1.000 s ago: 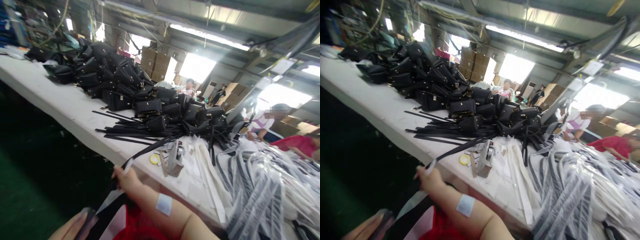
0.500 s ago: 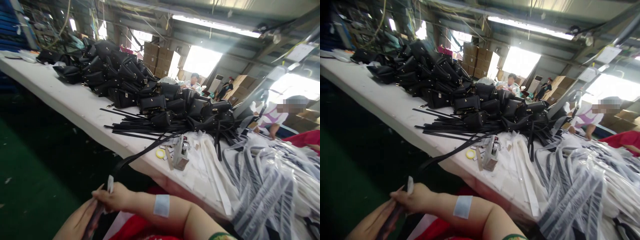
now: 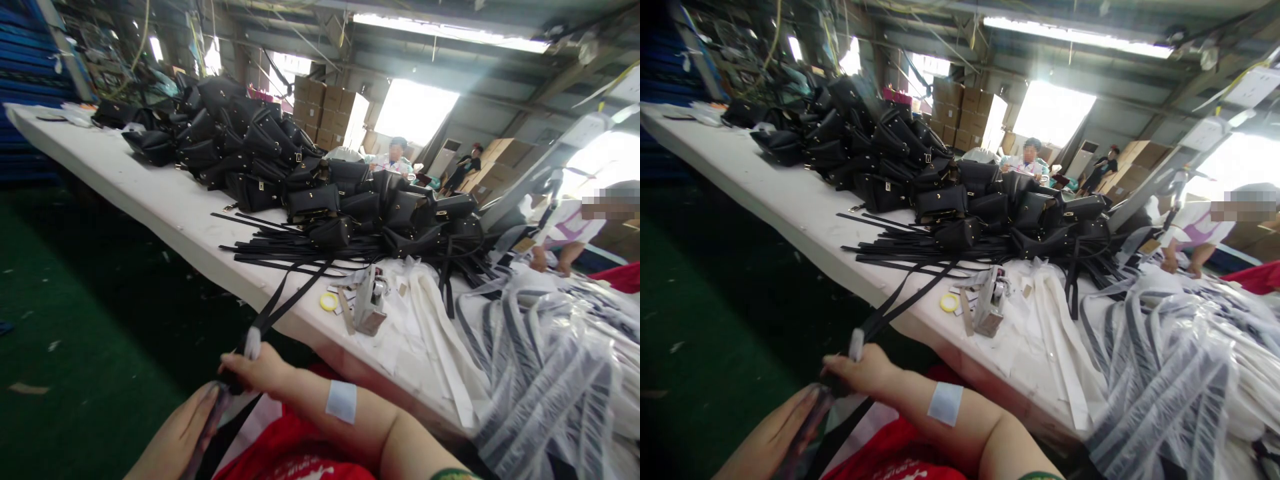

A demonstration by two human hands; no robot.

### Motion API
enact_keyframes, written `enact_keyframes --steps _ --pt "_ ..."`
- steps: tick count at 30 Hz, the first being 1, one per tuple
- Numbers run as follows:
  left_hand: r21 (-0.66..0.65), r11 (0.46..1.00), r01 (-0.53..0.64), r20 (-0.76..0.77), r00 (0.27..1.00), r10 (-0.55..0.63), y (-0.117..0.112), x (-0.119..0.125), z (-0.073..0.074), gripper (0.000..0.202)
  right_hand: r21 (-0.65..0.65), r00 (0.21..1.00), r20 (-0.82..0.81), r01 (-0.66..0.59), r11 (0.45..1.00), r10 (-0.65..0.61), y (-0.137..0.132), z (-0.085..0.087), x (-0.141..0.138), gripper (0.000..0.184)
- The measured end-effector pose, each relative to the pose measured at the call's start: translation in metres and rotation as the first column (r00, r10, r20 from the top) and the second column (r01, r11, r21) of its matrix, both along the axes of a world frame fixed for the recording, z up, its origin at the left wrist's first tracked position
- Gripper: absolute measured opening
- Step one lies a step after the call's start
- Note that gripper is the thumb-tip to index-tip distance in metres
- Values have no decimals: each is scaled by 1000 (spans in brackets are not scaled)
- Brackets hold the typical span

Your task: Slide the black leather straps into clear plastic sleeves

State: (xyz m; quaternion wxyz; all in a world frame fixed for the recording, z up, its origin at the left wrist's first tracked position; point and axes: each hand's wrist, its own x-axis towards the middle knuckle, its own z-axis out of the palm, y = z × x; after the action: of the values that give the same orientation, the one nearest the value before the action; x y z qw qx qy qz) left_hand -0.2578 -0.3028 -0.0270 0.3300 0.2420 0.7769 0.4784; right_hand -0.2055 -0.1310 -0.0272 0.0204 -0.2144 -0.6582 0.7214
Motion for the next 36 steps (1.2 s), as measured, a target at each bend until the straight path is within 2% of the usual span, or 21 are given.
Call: enact_keyframes --steps 1,3,4,6,8,11,13,15,18,20,22,24,27,29,31,33,35,36 --pt "-19 1000 8 26 1000 -8 -1 2 -1 57 -38 993 21 114 993 -114 10 3 -1 36" --pt "-45 999 24 90 996 -20 -3 4 -5 55 -86 948 46 319 944 -316 31 9 -6 37" --pt "-41 999 34 103 994 -30 -3 5 -7 56 -92 934 45 358 929 -355 39 12 -7 38" --pt "-15 1000 24 96 995 -23 1 5 -6 58 -56 950 23 312 948 -311 44 18 -9 39" --pt "33 999 -2 46 999 0 9 3 1 58 18 982 -20 187 982 -187 36 25 -7 39" --pt "139 990 -21 -50 998 28 21 0 22 53 133 991 -116 -50 990 66 17 44 -3 39" --pt "197 980 -5 -89 996 23 27 0 40 49 142 969 -192 -130 981 157 14 64 -3 37" --pt "222 975 31 -99 995 -9 30 2 55 47 34 955 -270 -117 993 122 21 89 -8 32" --pt "237 965 114 -92 991 -95 34 7 74 47 -220 958 -282 -13 975 -51 44 132 -24 37" --pt "269 955 127 -81 991 -109 37 6 88 49 -256 955 -281 26 966 -100 56 161 -35 34" --pt "317 944 96 -64 995 -80 38 2 107 52 -167 934 -353 -2 986 -58 58 187 -41 33" --pt "373 924 79 -52 997 -64 38 -5 132 54 17 897 -434 -81 997 80 48 206 -43 31" --pt "486 872 52 -73 997 -18 37 -11 171 58 301 844 -439 -186 935 309 24 222 -39 29" --pt "545 838 37 -98 995 20 36 -11 189 58 350 845 -408 -207 914 347 16 233 -39 28" --pt "562 826 43 -123 992 32 37 -9 195 56 282 870 -429 -129 951 245 20 251 -42 27" --pt "548 834 65 -141 990 16 39 -7 195 56 184 871 -489 40 982 56 31 275 -49 31" --pt "537 841 72 -146 989 9 40 -8 197 57 167 830 -554 179 970 -58 42 296 -54 38" --pt "542 838 61 -149 988 25 41 -10 200 57 211 814 -579 206 956 -47 44 302 -55 42"
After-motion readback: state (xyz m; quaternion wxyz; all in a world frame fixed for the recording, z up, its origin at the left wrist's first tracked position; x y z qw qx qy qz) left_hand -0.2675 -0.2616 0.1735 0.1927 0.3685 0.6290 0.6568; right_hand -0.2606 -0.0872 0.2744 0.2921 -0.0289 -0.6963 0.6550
